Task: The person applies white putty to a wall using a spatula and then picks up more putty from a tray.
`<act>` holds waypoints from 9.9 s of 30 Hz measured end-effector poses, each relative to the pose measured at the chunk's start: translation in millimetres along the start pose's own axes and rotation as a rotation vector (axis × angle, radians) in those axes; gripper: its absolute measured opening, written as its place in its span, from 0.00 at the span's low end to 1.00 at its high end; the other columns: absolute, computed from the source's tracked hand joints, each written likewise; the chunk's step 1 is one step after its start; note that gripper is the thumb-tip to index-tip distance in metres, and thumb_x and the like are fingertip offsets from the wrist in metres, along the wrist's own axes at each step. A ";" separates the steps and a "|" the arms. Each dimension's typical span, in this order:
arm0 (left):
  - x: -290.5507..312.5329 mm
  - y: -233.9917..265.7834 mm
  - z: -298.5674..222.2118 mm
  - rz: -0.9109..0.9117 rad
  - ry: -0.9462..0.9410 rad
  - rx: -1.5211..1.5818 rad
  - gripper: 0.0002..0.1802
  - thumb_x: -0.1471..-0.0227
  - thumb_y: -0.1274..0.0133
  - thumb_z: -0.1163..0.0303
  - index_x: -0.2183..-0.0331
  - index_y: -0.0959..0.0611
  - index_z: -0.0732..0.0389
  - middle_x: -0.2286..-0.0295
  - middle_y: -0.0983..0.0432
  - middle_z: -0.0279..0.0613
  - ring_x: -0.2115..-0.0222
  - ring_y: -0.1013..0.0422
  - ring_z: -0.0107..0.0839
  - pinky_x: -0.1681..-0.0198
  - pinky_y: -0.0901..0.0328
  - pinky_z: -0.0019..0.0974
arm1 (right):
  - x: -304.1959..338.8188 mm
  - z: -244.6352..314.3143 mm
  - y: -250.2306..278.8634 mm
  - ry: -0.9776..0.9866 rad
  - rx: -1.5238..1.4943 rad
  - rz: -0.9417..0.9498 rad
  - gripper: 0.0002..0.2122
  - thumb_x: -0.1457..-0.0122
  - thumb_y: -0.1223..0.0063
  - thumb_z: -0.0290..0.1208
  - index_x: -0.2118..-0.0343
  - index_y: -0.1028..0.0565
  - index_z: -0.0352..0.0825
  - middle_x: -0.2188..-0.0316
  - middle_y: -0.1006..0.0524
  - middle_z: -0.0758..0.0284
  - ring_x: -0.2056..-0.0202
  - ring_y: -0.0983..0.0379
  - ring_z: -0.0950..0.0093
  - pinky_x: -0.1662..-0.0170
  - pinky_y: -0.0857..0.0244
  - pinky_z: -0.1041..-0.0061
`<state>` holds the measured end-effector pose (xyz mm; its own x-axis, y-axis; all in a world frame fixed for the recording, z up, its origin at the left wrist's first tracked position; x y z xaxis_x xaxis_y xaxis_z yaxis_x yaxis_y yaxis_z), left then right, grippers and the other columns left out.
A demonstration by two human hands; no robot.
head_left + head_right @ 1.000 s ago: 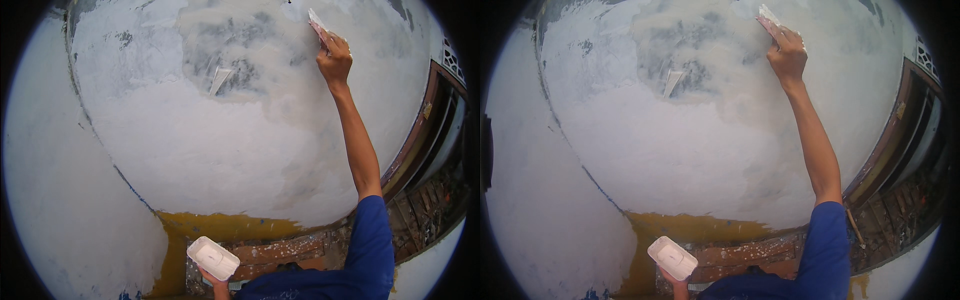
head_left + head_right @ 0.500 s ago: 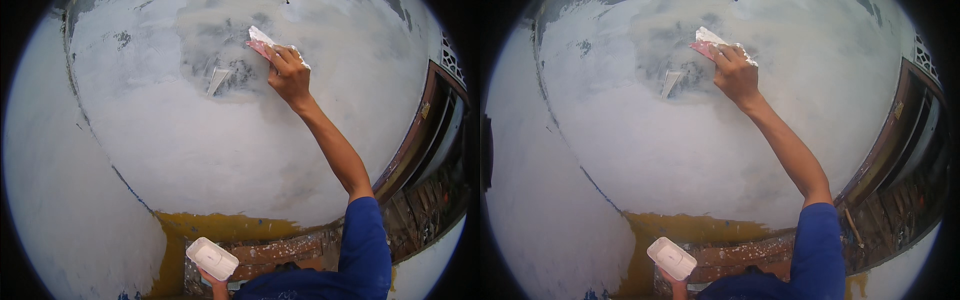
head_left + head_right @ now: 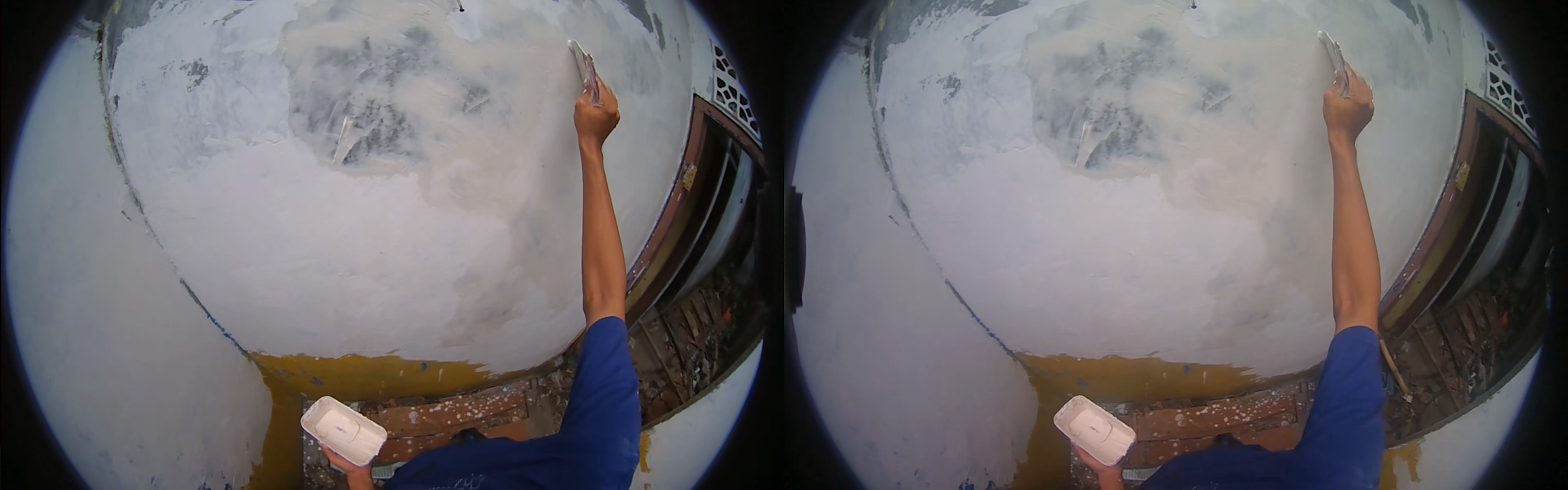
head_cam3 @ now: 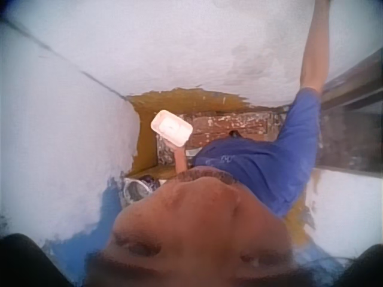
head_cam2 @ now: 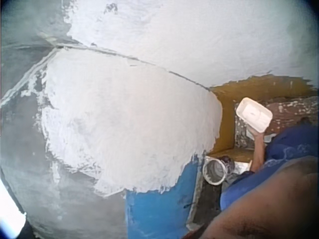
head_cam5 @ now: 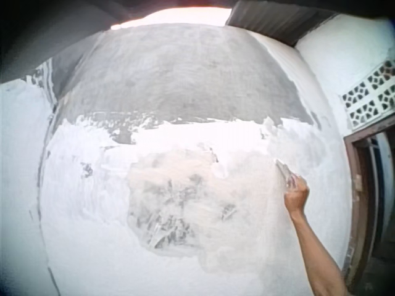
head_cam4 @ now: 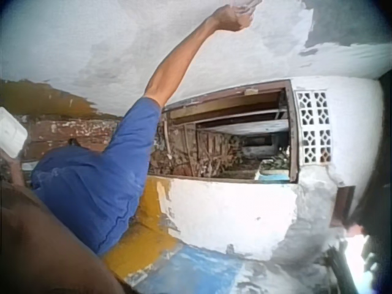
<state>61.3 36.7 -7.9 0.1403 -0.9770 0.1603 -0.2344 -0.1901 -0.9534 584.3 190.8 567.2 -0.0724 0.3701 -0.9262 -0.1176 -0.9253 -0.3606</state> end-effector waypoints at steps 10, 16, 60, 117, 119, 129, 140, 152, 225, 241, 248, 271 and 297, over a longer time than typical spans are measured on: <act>-16.1 -2.2 15.7 0.090 0.063 -0.067 0.38 0.43 0.63 0.39 0.38 0.37 0.51 0.42 0.36 0.43 0.46 0.35 0.52 0.44 0.38 0.61 | 151.7 169.5 36.9 0.218 -0.459 0.351 0.21 0.61 0.46 0.14 0.60 0.20 0.36 0.66 0.21 0.67 0.63 0.24 0.64 0.62 0.28 0.70; -4.2 1.7 5.9 0.100 0.038 -0.087 0.39 0.43 0.63 0.37 0.38 0.37 0.51 0.42 0.36 0.44 0.46 0.35 0.53 0.44 0.39 0.63 | 129.8 218.2 30.4 0.227 -0.592 0.292 0.20 0.59 0.45 0.15 0.59 0.20 0.39 0.66 0.21 0.68 0.64 0.24 0.66 0.66 0.28 0.70; -1.8 15.4 -13.7 0.026 -0.061 0.058 0.38 0.43 0.65 0.39 0.39 0.36 0.51 0.43 0.35 0.44 0.47 0.34 0.53 0.45 0.38 0.63 | 98.1 370.9 -88.6 0.783 -0.398 0.302 0.10 0.53 0.46 0.23 0.66 0.22 0.32 0.62 0.27 0.67 0.61 0.24 0.72 0.59 0.27 0.69; 11.1 15.3 -18.5 -0.033 -0.108 0.030 0.39 0.43 0.68 0.37 0.39 0.36 0.50 0.46 0.33 0.44 0.49 0.32 0.53 0.48 0.36 0.63 | 125.7 398.2 -30.9 0.737 -0.580 0.444 0.18 0.55 0.47 0.19 0.57 0.22 0.35 0.63 0.23 0.67 0.61 0.23 0.68 0.65 0.26 0.71; 14.5 15.2 -20.7 -0.035 -0.105 0.032 0.39 0.43 0.68 0.36 0.40 0.36 0.50 0.46 0.33 0.44 0.49 0.32 0.53 0.48 0.36 0.63 | 93.8 394.6 -44.5 0.721 -0.498 0.267 0.18 0.53 0.46 0.20 0.56 0.21 0.36 0.59 0.23 0.68 0.58 0.24 0.71 0.62 0.28 0.71; 14.9 22.5 -24.3 -0.007 -0.144 0.028 0.40 0.44 0.68 0.36 0.38 0.38 0.50 0.43 0.36 0.44 0.47 0.34 0.54 0.46 0.38 0.65 | 130.2 393.5 -27.0 0.764 -0.611 0.539 0.16 0.51 0.50 0.22 0.58 0.20 0.40 0.60 0.23 0.69 0.55 0.24 0.68 0.58 0.27 0.67; 9.9 15.6 -22.5 0.003 -0.111 0.121 0.39 0.43 0.67 0.36 0.38 0.37 0.49 0.44 0.35 0.44 0.47 0.34 0.54 0.47 0.37 0.65 | 96.2 388.7 -61.9 0.742 -0.441 0.373 0.19 0.54 0.46 0.19 0.56 0.22 0.35 0.60 0.22 0.64 0.61 0.23 0.66 0.65 0.25 0.72; 17.9 12.9 -21.7 -0.023 -0.122 0.027 0.39 0.42 0.68 0.37 0.38 0.37 0.50 0.45 0.33 0.45 0.48 0.33 0.53 0.47 0.36 0.62 | 99.6 401.7 -64.9 0.851 -0.553 0.221 0.16 0.52 0.48 0.22 0.58 0.22 0.33 0.58 0.25 0.67 0.57 0.24 0.68 0.60 0.28 0.65; 14.2 4.1 -23.6 0.019 -0.074 0.062 0.39 0.44 0.66 0.37 0.38 0.37 0.50 0.43 0.36 0.45 0.47 0.34 0.54 0.46 0.37 0.64 | 136.7 312.7 -17.7 0.525 -0.468 0.456 0.20 0.55 0.46 0.19 0.56 0.22 0.40 0.58 0.23 0.68 0.57 0.26 0.66 0.56 0.31 0.64; 11.0 4.8 -27.5 0.050 -0.128 0.023 0.39 0.43 0.66 0.37 0.38 0.38 0.50 0.43 0.36 0.44 0.47 0.34 0.53 0.46 0.38 0.65 | 67.5 418.5 -66.8 0.565 -0.562 0.256 0.18 0.53 0.46 0.20 0.56 0.20 0.40 0.59 0.21 0.71 0.57 0.24 0.71 0.59 0.30 0.69; 12.1 7.5 -24.5 -0.002 -0.109 0.116 0.39 0.43 0.66 0.37 0.38 0.37 0.50 0.44 0.35 0.44 0.47 0.34 0.54 0.47 0.37 0.65 | 196.2 413.3 -57.3 0.958 -0.405 0.416 0.13 0.47 0.50 0.26 0.59 0.21 0.32 0.52 0.28 0.67 0.56 0.26 0.74 0.54 0.34 0.68; 12.0 29.8 -32.6 -0.038 -0.171 0.100 0.38 0.43 0.66 0.39 0.40 0.35 0.51 0.45 0.33 0.44 0.48 0.33 0.53 0.46 0.37 0.64 | 167.2 421.4 -37.5 0.799 -0.598 0.448 0.19 0.52 0.49 0.20 0.54 0.22 0.35 0.56 0.24 0.65 0.58 0.23 0.70 0.56 0.34 0.68; 11.8 18.8 -32.9 -0.030 -0.154 0.104 0.38 0.43 0.67 0.38 0.39 0.36 0.51 0.44 0.35 0.44 0.47 0.33 0.53 0.46 0.37 0.64 | 208.4 411.4 -28.0 0.862 -0.580 0.673 0.20 0.51 0.49 0.20 0.52 0.24 0.34 0.56 0.23 0.63 0.54 0.23 0.63 0.53 0.29 0.62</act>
<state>26.9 18.4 -15.5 0.2929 -0.9434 0.1556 -0.1283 -0.2001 -0.9714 165.0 327.9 429.8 0.7525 -0.1652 -0.6375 0.1627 -0.8914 0.4230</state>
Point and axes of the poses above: each hand's wrist, its own x-axis away from the middle knuckle, its own y-axis out of the back of the hand, z = x × y, the point moved 2 cm from there along -x, towards the middle knuckle
